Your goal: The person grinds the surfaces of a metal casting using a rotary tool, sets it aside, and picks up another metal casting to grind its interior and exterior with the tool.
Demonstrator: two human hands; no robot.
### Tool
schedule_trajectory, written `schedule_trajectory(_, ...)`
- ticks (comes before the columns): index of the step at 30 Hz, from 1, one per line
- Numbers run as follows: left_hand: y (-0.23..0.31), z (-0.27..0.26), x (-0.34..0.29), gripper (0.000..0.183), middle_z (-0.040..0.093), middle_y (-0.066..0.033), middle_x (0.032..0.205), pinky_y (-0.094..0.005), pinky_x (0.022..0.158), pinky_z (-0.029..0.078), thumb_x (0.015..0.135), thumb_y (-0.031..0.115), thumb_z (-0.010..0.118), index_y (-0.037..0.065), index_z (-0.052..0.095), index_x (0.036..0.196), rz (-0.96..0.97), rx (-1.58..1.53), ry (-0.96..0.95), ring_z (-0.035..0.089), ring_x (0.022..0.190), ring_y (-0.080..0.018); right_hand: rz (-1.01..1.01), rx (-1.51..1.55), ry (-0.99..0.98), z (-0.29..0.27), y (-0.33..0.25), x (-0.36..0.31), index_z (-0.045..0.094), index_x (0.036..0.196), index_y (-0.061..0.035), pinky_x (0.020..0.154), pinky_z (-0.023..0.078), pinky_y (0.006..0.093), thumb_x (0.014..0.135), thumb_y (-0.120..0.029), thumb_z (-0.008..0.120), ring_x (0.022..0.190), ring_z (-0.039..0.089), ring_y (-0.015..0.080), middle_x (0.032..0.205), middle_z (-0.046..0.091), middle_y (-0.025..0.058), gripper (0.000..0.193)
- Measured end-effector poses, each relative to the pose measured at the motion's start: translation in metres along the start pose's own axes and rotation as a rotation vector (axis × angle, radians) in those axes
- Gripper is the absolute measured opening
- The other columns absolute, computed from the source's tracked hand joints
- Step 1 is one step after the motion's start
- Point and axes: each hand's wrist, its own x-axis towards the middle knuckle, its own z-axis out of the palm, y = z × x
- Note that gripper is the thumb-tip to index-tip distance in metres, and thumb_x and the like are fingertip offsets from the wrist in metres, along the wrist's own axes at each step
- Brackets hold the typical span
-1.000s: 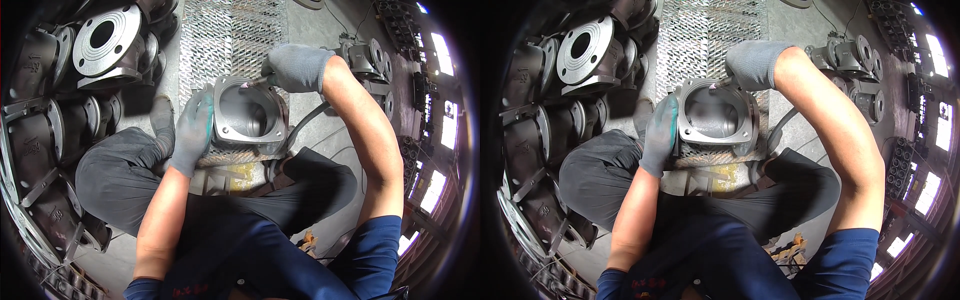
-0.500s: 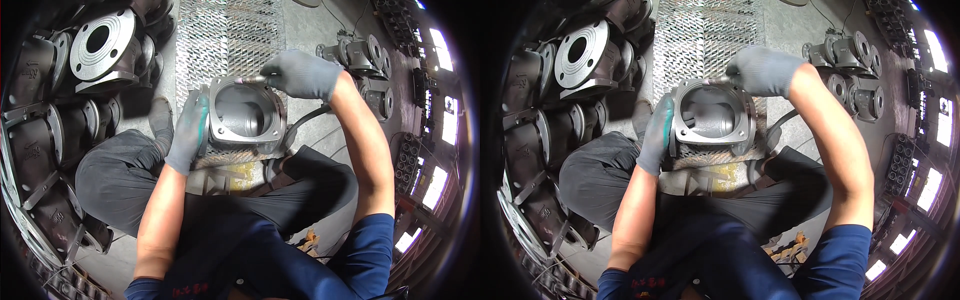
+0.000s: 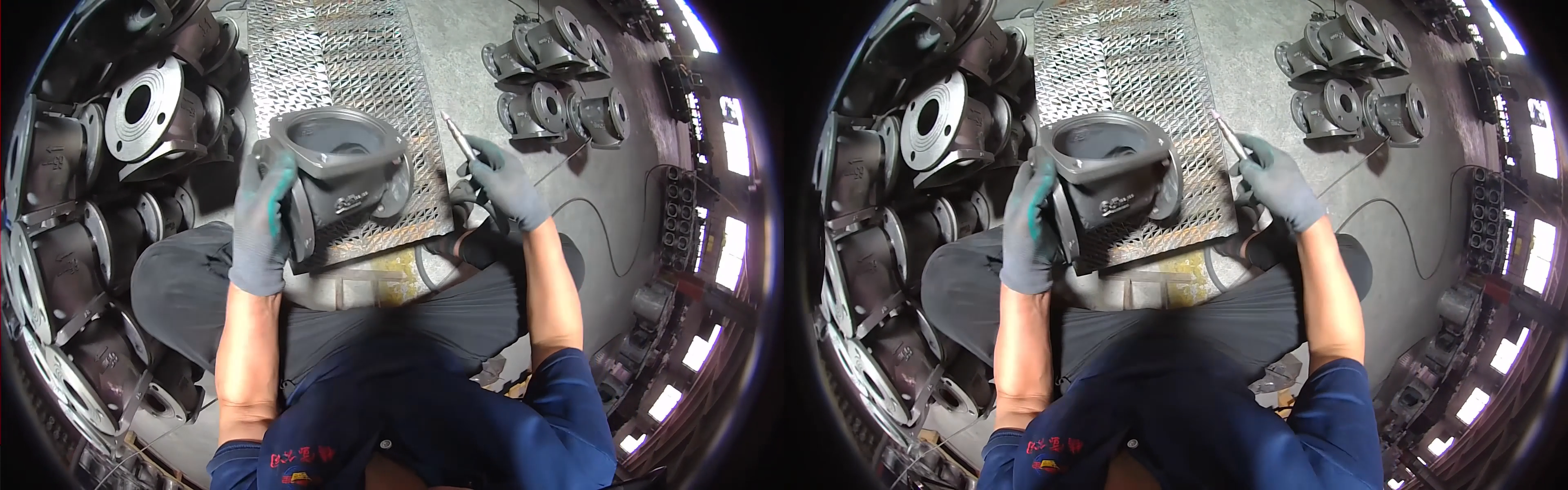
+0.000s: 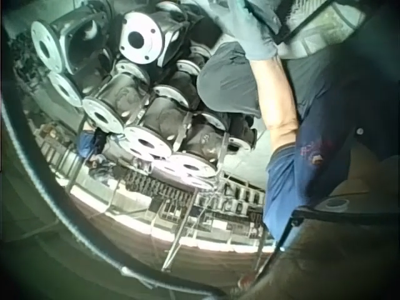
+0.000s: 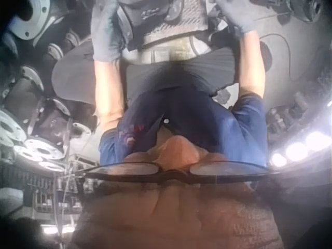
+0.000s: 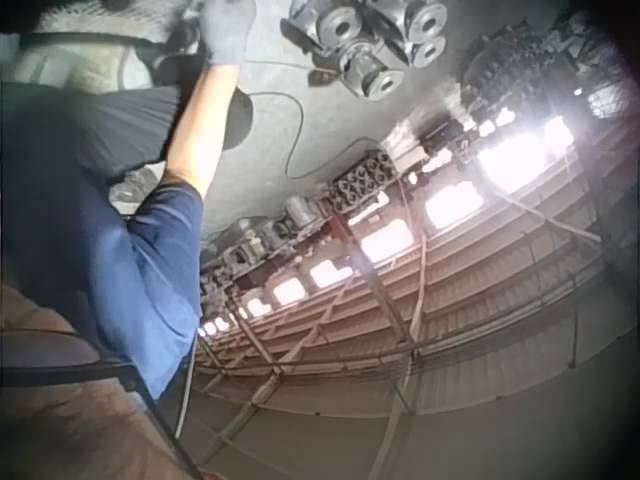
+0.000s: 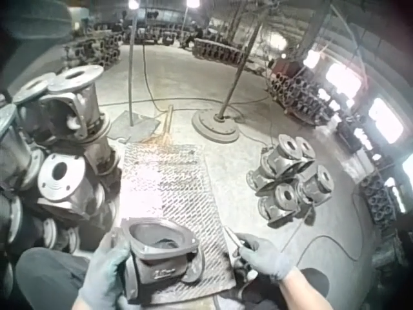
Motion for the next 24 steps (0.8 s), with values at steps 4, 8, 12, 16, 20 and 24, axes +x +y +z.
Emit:
schedule_trajectory(4, 0.011, -0.003, -0.016, 0.038, 0.069, -0.0073, 0.135, -0.0307, 0.110, 0.049, 0.113, 0.021, 0.067, -0.003, 0.067, 0.143, 0.051, 0.137, 0.085, 0.066, 0.123, -0.0153, 0.025, 0.227, -0.072, 0.036, -0.009, -0.047, 0.045, 0.170, -0.0058, 0.066, 0.056, 0.0242, 0.107, -0.013, 0.057, 0.074, 0.067, 0.0076, 0.112, 0.077, 0.0072, 0.064)
schedule_trajectory(8, 0.002, -0.010, -0.027, 0.043, 0.073, -0.0117, 0.119, -0.0314, 0.096, 0.059, 0.107, 0.018, 0.079, -0.006, 0.056, 0.134, 0.186, 0.251, 0.108, 0.073, 0.106, -0.0163, -0.094, 0.171, -0.155, 0.070, -0.013, -0.074, 0.045, 0.172, -0.0180, 0.069, 0.060, 0.0264, 0.111, -0.016, 0.058, 0.069, 0.069, 0.0087, 0.115, 0.080, 0.0105, 0.063)
schedule_trajectory(12, -0.002, 0.003, -0.029, 0.070, 0.072, -0.0158, 0.125, -0.0319, 0.095, 0.061, 0.107, 0.020, 0.080, -0.016, 0.040, 0.150, 0.105, 0.111, 0.223, 0.074, 0.108, -0.0180, -0.064, 0.050, -0.170, 0.093, -0.032, -0.067, 0.050, 0.169, -0.0137, 0.082, 0.062, 0.0311, 0.110, -0.013, 0.059, 0.093, 0.075, 0.0128, 0.123, 0.080, 0.0098, 0.060)
schedule_trajectory(16, -0.005, 0.019, -0.035, 0.102, 0.072, -0.0195, 0.128, -0.0325, 0.096, 0.062, 0.105, 0.018, 0.082, -0.022, 0.011, 0.166, 0.108, 0.125, 0.216, 0.076, 0.106, -0.0212, -0.250, -0.225, -0.072, 0.112, -0.017, -0.035, 0.056, 0.163, -0.0133, 0.102, 0.060, 0.0372, 0.108, -0.012, 0.058, 0.119, 0.077, 0.0288, 0.143, 0.074, 0.0163, 0.055)
schedule_trajectory(20, -0.010, 0.018, -0.031, 0.110, 0.073, -0.0212, 0.127, -0.0325, 0.098, 0.062, 0.106, 0.013, 0.080, -0.019, -0.005, 0.168, 0.107, 0.128, 0.227, 0.076, 0.109, -0.0220, -0.208, -0.347, -0.067, 0.118, -0.028, -0.022, 0.060, 0.159, -0.0125, 0.111, 0.057, 0.0431, 0.105, -0.013, 0.060, 0.131, 0.070, 0.0382, 0.146, 0.071, 0.0184, 0.054)
schedule_trajectory(24, -0.010, 0.021, -0.031, 0.059, 0.073, -0.0135, 0.130, -0.0304, 0.097, 0.059, 0.109, 0.023, 0.078, -0.012, 0.052, 0.149, 0.108, 0.150, 0.250, 0.073, 0.112, -0.0179, -0.151, -0.395, -0.117, 0.111, -0.039, -0.020, 0.060, 0.159, -0.0138, 0.110, 0.057, 0.0444, 0.104, -0.012, 0.060, 0.127, 0.071, 0.0406, 0.140, 0.073, 0.0199, 0.055)
